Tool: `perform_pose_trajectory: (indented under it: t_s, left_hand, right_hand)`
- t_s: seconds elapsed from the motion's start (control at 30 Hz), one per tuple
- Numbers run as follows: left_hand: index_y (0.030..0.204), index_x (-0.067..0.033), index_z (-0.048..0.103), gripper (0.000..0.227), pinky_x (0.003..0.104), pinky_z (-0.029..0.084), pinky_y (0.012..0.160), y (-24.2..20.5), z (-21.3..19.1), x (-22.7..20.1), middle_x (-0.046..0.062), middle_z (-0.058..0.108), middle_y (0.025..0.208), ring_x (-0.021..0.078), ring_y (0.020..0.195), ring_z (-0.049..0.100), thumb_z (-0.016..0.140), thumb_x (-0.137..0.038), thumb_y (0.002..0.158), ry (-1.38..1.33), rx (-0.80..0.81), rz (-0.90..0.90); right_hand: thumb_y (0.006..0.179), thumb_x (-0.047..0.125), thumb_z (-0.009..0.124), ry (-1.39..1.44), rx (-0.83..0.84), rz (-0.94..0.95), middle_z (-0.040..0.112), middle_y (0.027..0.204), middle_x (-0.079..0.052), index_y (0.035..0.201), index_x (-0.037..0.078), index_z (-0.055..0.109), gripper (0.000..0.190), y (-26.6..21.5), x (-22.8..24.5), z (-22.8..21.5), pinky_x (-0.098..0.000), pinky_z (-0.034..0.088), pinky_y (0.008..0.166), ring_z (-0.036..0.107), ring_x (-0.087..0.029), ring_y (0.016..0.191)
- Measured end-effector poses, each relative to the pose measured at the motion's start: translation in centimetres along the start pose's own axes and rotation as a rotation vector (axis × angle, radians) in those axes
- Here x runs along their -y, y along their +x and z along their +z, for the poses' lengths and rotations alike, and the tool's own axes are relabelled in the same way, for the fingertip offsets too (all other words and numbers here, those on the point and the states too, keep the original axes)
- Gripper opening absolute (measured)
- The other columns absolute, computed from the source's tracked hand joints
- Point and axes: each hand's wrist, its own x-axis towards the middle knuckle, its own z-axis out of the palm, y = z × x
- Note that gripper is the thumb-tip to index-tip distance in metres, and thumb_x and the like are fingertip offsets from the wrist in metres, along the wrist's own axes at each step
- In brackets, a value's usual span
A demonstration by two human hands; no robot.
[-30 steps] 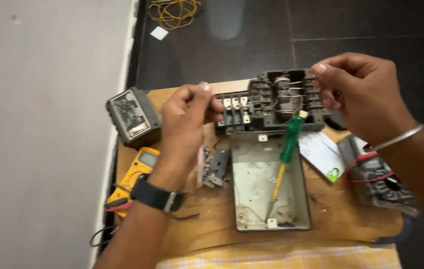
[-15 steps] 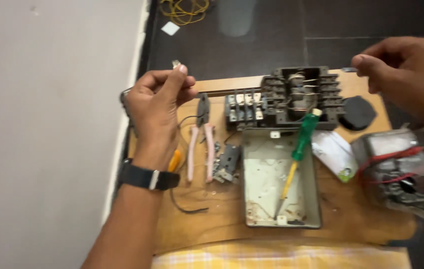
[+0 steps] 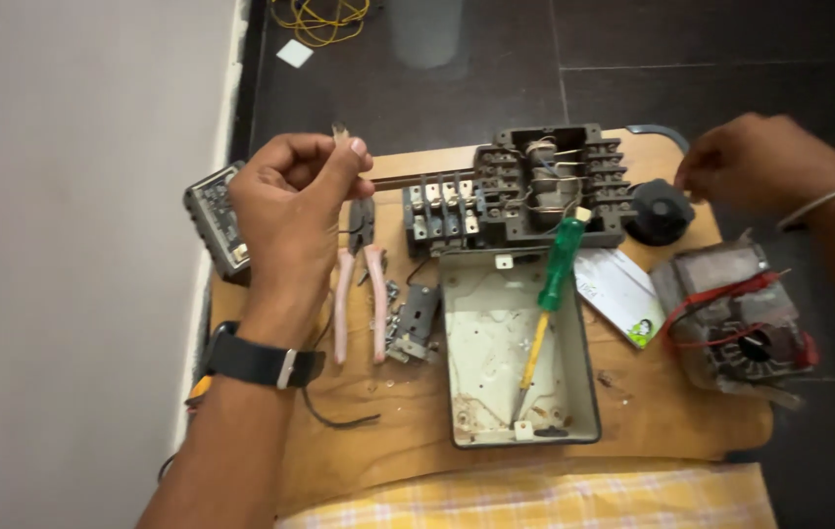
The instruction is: Disassembling and inspecting an electrical contactor and related components on a small wooden table.
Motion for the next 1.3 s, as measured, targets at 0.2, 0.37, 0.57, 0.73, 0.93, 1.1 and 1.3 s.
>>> perform_pose_trajectory:
  t_s: [0.2, 0.37, 0.57, 0.73, 0.93, 1.1, 1.3]
  left_hand:
    - [0.099, 0.0002, 0.071, 0.015, 0.023, 0.062, 0.068, 0.6, -0.3, 0.3, 0.009, 0.077, 0.088, 0.0101, 0.070, 0.072, 0.072, -0.015, 0.097, 0.056, -0.064, 0.063]
    - [0.097, -0.0016, 0.070, 0.015, 0.024, 0.061, 0.066, 1.0, -1.3, 0.0, 0.009, 0.077, 0.087, 0.0105, 0.068, 0.071, 0.070, -0.017, 0.098, 0.056, -0.123, 0.076]
    - [0.094, -0.0024, 0.072, 0.012, 0.027, 0.064, 0.073, 0.3, -0.8, 0.8, 0.010, 0.078, 0.088, 0.0128, 0.074, 0.075, 0.073, -0.015, 0.093, -0.098, 0.006, -0.019]
    - [0.091, -0.0028, 0.073, 0.012, 0.024, 0.059, 0.076, -0.5, 0.5, 1.3, 0.007, 0.076, 0.087, 0.0104, 0.077, 0.071, 0.077, -0.014, 0.089, -0.102, 0.107, -0.079]
    - [0.081, -0.0017, 0.067, 0.018, 0.023, 0.050, 0.076, -1.7, 0.8, 2.2, 0.006, 0.073, 0.093, 0.0075, 0.082, 0.061, 0.078, -0.011, 0.092, -0.084, 0.068, 0.003]
    - [0.082, -0.0026, 0.070, 0.006, 0.026, 0.054, 0.081, -5.4, 3.7, 0.0, 0.008, 0.074, 0.089, 0.0115, 0.082, 0.067, 0.073, -0.005, 0.086, -0.163, 0.097, -0.191]
    - [0.085, -0.0004, 0.067, 0.009, 0.028, 0.055, 0.081, -8.9, 5.9, 1.1, 0.007, 0.072, 0.085, 0.0129, 0.081, 0.067, 0.073, -0.006, 0.089, -0.386, 0.102, -0.328]
  right_hand:
    - [0.103, 0.026, 0.068, 0.177, -0.430, -0.437, 0.077, 0.093, -0.008, 0.113, 0.008, 0.078, 0.023, -3.0, 2.8, -1.3, -0.0355, 0.061, 0.076, 0.077, -0.022, 0.081]
    - [0.092, 0.030, 0.072, -0.005, -0.186, -0.502, 0.078, 0.098, -0.005, 0.108, 0.016, 0.079, 0.022, -9.9, 12.3, -3.4, -0.0315, 0.062, 0.068, 0.075, -0.017, 0.080]
    - [0.082, 0.022, 0.075, -0.455, 0.044, -0.968, 0.071, 0.124, -0.002, 0.115, 0.016, 0.075, 0.033, -12.3, 15.7, 2.5, -0.0403, 0.050, 0.088, 0.058, -0.026, 0.104]
    - [0.087, 0.015, 0.072, -0.655, 0.092, -1.055, 0.072, 0.119, -0.002, 0.103, 0.012, 0.076, 0.017, -12.3, 14.8, 1.8, -0.0501, 0.033, 0.111, 0.053, -0.029, 0.121]
    - [0.091, 0.033, 0.064, -0.403, -0.096, -0.853, 0.076, 0.096, 0.003, 0.106, 0.024, 0.073, 0.020, -13.3, 9.2, -2.9, -0.0310, 0.059, 0.088, 0.070, -0.013, 0.096]
    - [0.108, 0.030, 0.046, 0.546, 0.018, -0.113, 0.073, 0.085, -0.009, 0.115, 0.010, 0.069, 0.031, -15.0, 6.6, 0.9, -0.0316, 0.060, 0.067, 0.073, -0.018, 0.073]
    - [0.103, 0.028, 0.054, 0.946, 0.123, -0.431, 0.063, 0.074, -0.005, 0.137, 0.015, 0.069, 0.039, -15.3, 12.0, 1.2, -0.0319, 0.056, 0.049, 0.059, -0.015, 0.059]
